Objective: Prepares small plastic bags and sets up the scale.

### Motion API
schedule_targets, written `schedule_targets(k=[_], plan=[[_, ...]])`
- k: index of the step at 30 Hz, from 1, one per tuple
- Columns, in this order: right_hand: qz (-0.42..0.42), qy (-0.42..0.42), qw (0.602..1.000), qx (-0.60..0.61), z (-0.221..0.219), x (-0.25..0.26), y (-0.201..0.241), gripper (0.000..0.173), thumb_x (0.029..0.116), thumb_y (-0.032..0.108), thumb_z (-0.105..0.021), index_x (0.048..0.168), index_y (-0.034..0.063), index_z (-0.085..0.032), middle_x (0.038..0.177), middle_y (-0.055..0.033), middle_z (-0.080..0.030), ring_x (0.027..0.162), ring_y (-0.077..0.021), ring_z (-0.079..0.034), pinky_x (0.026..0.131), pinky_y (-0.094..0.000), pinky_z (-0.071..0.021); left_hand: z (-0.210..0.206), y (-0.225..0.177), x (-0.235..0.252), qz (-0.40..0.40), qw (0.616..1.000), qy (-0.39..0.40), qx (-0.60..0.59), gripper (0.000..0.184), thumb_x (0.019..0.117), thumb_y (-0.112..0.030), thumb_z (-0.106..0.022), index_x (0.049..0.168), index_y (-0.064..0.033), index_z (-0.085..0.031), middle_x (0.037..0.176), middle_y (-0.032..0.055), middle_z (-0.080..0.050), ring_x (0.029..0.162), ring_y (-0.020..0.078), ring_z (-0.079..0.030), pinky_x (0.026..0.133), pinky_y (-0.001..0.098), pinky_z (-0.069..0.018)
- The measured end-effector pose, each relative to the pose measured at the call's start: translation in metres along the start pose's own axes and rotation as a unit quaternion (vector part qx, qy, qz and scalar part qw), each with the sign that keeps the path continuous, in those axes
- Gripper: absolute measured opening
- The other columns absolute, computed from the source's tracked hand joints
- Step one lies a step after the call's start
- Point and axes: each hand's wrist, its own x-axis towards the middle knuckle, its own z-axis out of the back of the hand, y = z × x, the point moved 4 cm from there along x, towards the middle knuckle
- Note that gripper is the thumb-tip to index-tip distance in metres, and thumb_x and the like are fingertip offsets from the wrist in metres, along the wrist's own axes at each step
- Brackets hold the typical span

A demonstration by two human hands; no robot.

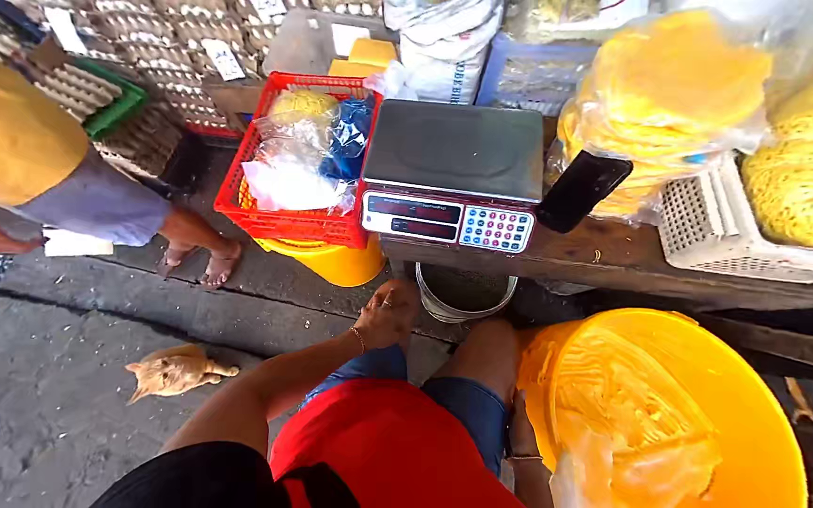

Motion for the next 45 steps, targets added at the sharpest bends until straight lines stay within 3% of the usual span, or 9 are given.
schedule_targets(k=[3, 6, 14, 17, 19, 21, 23, 32, 45], plan=[[0.145, 0.066, 0.974, -0.161, -0.013, -0.005, 0.029, 0.073, 0.1080, 0.046, -0.021, 0.161, -0.0033, -0.018, 0.168, -0.0241, -0.017, 0.157, -0.0323, -0.017, 0.128, -0.0462, -0.0127, 0.073, -0.015, -0.028, -0.080, 0.980, -0.115, -0.144, 0.036, 0.1018, -0.021, -0.058, 0.129, -0.0002, -0.066, 0.134, 0.0216, -0.064, 0.128, 0.0350, -0.059, 0.111, 0.0541, -0.0435], [0.165, 0.042, 0.928, -0.330, -0.030, -0.002, 0.042, 0.075, 0.1069, 0.047, -0.031, 0.161, -0.0035, -0.018, 0.163, -0.0353, -0.018, 0.151, -0.0513, -0.022, 0.123, -0.0618, -0.0205, 0.142, -0.005, -0.038, -0.138, 0.932, -0.271, -0.198, 0.024, 0.1018, -0.012, -0.058, 0.118, 0.0025, -0.069, 0.122, 0.0190, -0.067, 0.115, 0.0299, -0.066, 0.102, 0.0490, -0.0529], [0.062, -0.001, 0.859, -0.509, -0.044, -0.010, 0.083, 0.070, 0.1092, 0.047, -0.035, 0.165, 0.0100, -0.014, 0.165, -0.0339, -0.013, 0.145, -0.0530, -0.034, 0.116, -0.0600, -0.0342, 0.293, 0.082, 0.031, 0.002, 0.902, -0.431, -0.002, 0.051, 0.0982, -0.027, -0.064, 0.141, 0.0000, -0.056, 0.152, 0.0290, -0.045, 0.141, 0.0505, -0.041, 0.109, 0.0680, -0.0387], [0.054, -0.034, 0.862, -0.502, -0.039, -0.016, 0.081, 0.072, 0.1084, 0.046, -0.040, 0.165, 0.0108, -0.013, 0.166, -0.0339, -0.009, 0.146, -0.0541, -0.031, 0.117, -0.0605, -0.0327, 0.306, 0.112, 0.059, 0.063, 0.912, -0.403, 0.047, 0.078, 0.0938, -0.040, -0.072, 0.154, -0.0003, -0.042, 0.161, 0.0358, -0.024, 0.149, 0.0584, -0.019, 0.113, 0.0786, -0.0213], [0.052, -0.044, 0.864, -0.499, -0.035, -0.013, 0.072, 0.071, 0.1082, 0.044, -0.042, 0.165, 0.0119, -0.014, 0.166, -0.0332, -0.008, 0.147, -0.0543, -0.029, 0.118, -0.0595, -0.0319, 0.306, 0.126, 0.069, 0.078, 0.914, -0.393, 0.066, 0.065, 0.0967, -0.034, -0.069, 0.149, -0.0011, -0.049, 0.161, 0.0354, -0.025, 0.149, 0.0590, -0.018, 0.112, 0.0825, -0.0126], [0.051, -0.055, 0.859, -0.507, -0.035, -0.008, 0.069, 0.071, 0.1077, 0.044, -0.043, 0.166, 0.0140, -0.014, 0.167, -0.0319, -0.008, 0.147, -0.0543, -0.030, 0.117, -0.0593, -0.0336, 0.306, 0.128, 0.072, 0.085, 0.905, -0.408, 0.079, 0.032, 0.1018, -0.020, -0.057, 0.123, 0.0014, -0.069, 0.151, 0.0301, -0.047, 0.145, 0.0545, -0.034, 0.112, 0.0819, -0.0173], [0.047, -0.059, 0.858, -0.507, -0.037, -0.005, 0.070, 0.072, 0.1072, 0.045, -0.043, 0.166, 0.0157, -0.015, 0.167, -0.0311, -0.009, 0.146, -0.0547, -0.030, 0.114, -0.0612, -0.0356, 0.310, 0.121, 0.067, 0.109, 0.898, -0.418, 0.086, 0.031, 0.1042, -0.017, -0.049, 0.108, 0.0040, -0.071, 0.132, 0.0292, -0.062, 0.131, 0.0521, -0.052, 0.109, 0.0781, -0.0261], [0.058, -0.053, 0.859, -0.506, -0.035, -0.001, 0.069, 0.075, 0.1060, 0.053, -0.040, 0.166, 0.0175, -0.013, 0.167, -0.0320, -0.007, 0.146, -0.0550, -0.031, 0.111, -0.0623, -0.0383, 0.366, 0.108, 0.042, 0.143, 0.844, -0.516, 0.024, 0.042, 0.1053, -0.031, -0.046, 0.125, 0.0002, -0.065, 0.128, 0.0319, -0.063, 0.132, 0.0500, -0.052, 0.117, 0.0720, -0.0148], [0.048, -0.055, 0.860, -0.504, -0.042, 0.013, 0.072, 0.075, 0.1054, 0.053, -0.042, 0.166, 0.0209, -0.014, 0.169, -0.0280, -0.006, 0.148, -0.0535, -0.027, 0.111, -0.0632, -0.0361, 0.395, 0.096, 0.045, 0.239, 0.851, -0.467, -0.005, 0.061, 0.1039, -0.048, -0.049, 0.122, 0.0091, -0.060, 0.127, 0.0385, -0.059, 0.125, 0.0553, -0.055, 0.098, 0.0734, -0.0407]])
